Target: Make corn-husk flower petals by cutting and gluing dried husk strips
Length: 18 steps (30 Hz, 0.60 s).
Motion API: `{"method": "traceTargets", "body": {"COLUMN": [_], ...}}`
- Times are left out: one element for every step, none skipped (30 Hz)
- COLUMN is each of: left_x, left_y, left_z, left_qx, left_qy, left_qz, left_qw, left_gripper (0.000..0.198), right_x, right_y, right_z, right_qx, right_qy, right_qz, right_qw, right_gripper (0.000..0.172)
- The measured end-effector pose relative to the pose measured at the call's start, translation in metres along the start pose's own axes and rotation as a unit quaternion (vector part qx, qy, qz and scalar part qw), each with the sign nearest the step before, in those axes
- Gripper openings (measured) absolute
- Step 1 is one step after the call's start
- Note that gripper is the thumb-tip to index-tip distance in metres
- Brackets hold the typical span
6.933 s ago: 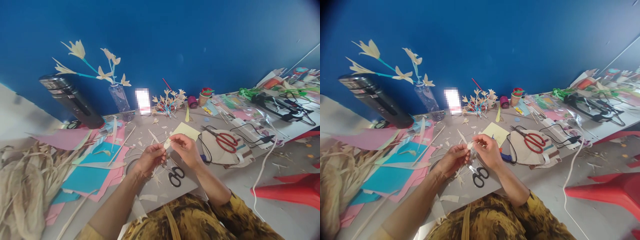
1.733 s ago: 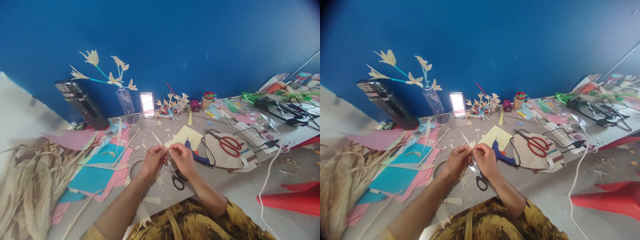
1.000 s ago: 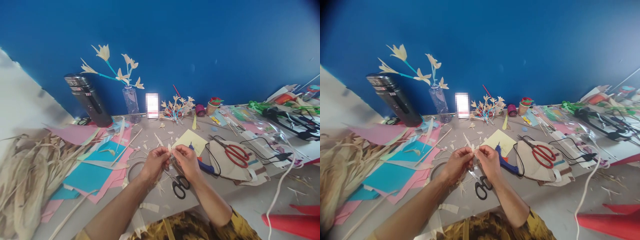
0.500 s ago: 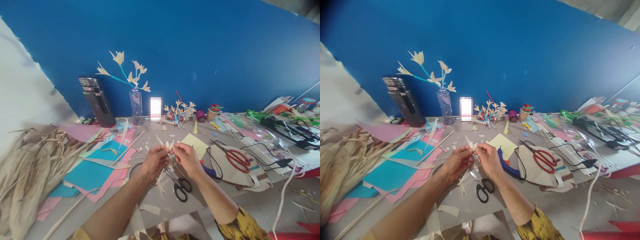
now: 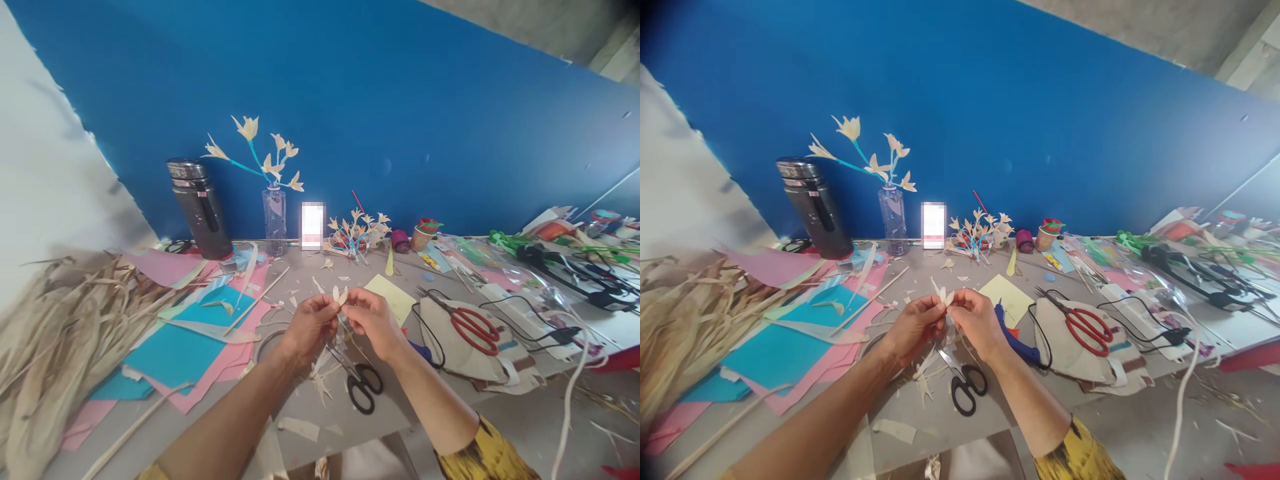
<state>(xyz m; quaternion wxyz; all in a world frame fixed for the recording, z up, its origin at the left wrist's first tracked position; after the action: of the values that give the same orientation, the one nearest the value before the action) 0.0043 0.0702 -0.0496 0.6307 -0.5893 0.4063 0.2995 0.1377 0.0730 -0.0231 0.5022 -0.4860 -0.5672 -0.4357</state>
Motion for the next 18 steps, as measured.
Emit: {"method": "traceTargets", "body": {"left_x": [-0.0005,-0.0010,-0.0014,-0.0017,-0.0018,-0.0017,-0.0015,-0.0011,-0.0005,0.0001,0.0008,0.0015,0.0021,0.0026,0.0031,0.0034,0.0035,0.0035], "left_y": [0.0011,0.0022,0.0032,0.0041,0.0048,0.0055,0.0060,0.0066,0.0070,0.0075,0.0080,0.0084,0.0087,0.0090,0.0093,0.0094,0.0092,0.0089], "left_z": [0.0005,0.0009,0.0014,0.0019,0.0025,0.0030,0.0036,0.0040,0.0045,0.0048,0.0051,0.0053,0.0054,0.0054,0.0053,0.0052,0.0051,0.0049], "left_qx": [0.000,-0.002,-0.004,-0.006,-0.007,-0.008,-0.008,-0.008,-0.008,-0.009,-0.011,-0.013,-0.017,-0.021,-0.027,-0.032,-0.036,-0.038], "left_qy": [-0.007,-0.014,-0.022,-0.028,-0.034,-0.039,-0.044,-0.048,-0.050,-0.051,-0.053,-0.054,-0.057,-0.059,-0.062,-0.064,-0.064,-0.062], "left_qz": [0.011,0.021,0.029,0.036,0.041,0.046,0.052,0.058,0.064,0.068,0.071,0.073,0.074,0.074,0.076,0.077,0.077,0.075], "left_qw": [1.000,1.000,0.999,0.999,0.999,0.998,0.998,0.997,0.997,0.996,0.996,0.996,0.996,0.995,0.995,0.994,0.994,0.994], "left_gripper": [0.037,0.036,0.035,0.034,0.034,0.033,0.033,0.032,0.032,0.031,0.031,0.030,0.030,0.030,0.030,0.030,0.030,0.029], "right_x": [0.0005,0.0006,0.0004,-0.0002,-0.0009,-0.0017,-0.0024,-0.0029,-0.0033,-0.0035,-0.0035,-0.0035,-0.0037,-0.0042,-0.0049,-0.0059,-0.0070,-0.0082], "right_y": [-0.0007,-0.0012,-0.0017,-0.0019,-0.0022,-0.0024,-0.0025,-0.0026,-0.0028,-0.0032,-0.0038,-0.0045,-0.0053,-0.0061,-0.0067,-0.0072,-0.0073,-0.0072], "right_z": [0.0013,0.0027,0.0040,0.0051,0.0061,0.0069,0.0075,0.0079,0.0083,0.0085,0.0088,0.0089,0.0090,0.0089,0.0088,0.0086,0.0084,0.0083], "right_qx": [0.007,0.010,0.010,0.008,0.006,0.004,0.002,-0.001,-0.004,-0.006,-0.005,-0.003,-0.001,0.001,0.001,-0.002,-0.008,-0.016], "right_qy": [0.001,0.002,0.003,0.005,0.006,0.006,0.004,0.002,0.001,0.002,0.005,0.010,0.016,0.021,0.024,0.026,0.027,0.026], "right_qz": [0.002,0.002,0.002,0.003,0.004,0.006,0.006,0.005,0.004,0.005,0.008,0.012,0.018,0.024,0.029,0.031,0.032,0.033], "right_qw": [1.000,1.000,1.000,1.000,1.000,1.000,1.000,1.000,1.000,1.000,1.000,1.000,1.000,0.999,0.999,0.999,0.999,0.999], "right_gripper": [0.017,0.018,0.019,0.019,0.020,0.020,0.020,0.020,0.019,0.019,0.019,0.019,0.020,0.020,0.020,0.020,0.020,0.020]}}
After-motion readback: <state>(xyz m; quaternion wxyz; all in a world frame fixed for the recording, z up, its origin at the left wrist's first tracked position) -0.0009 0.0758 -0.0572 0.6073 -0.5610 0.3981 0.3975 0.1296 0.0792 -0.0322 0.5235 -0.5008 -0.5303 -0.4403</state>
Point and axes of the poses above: each hand's wrist, its own z-axis towards the middle knuckle, its own y-axis out of the back of the hand, x = y × z, the point moved 3 cm from there along z, towards the middle knuckle, and after that the axes turned 7 degrees about -y, right-handed, at the moved point
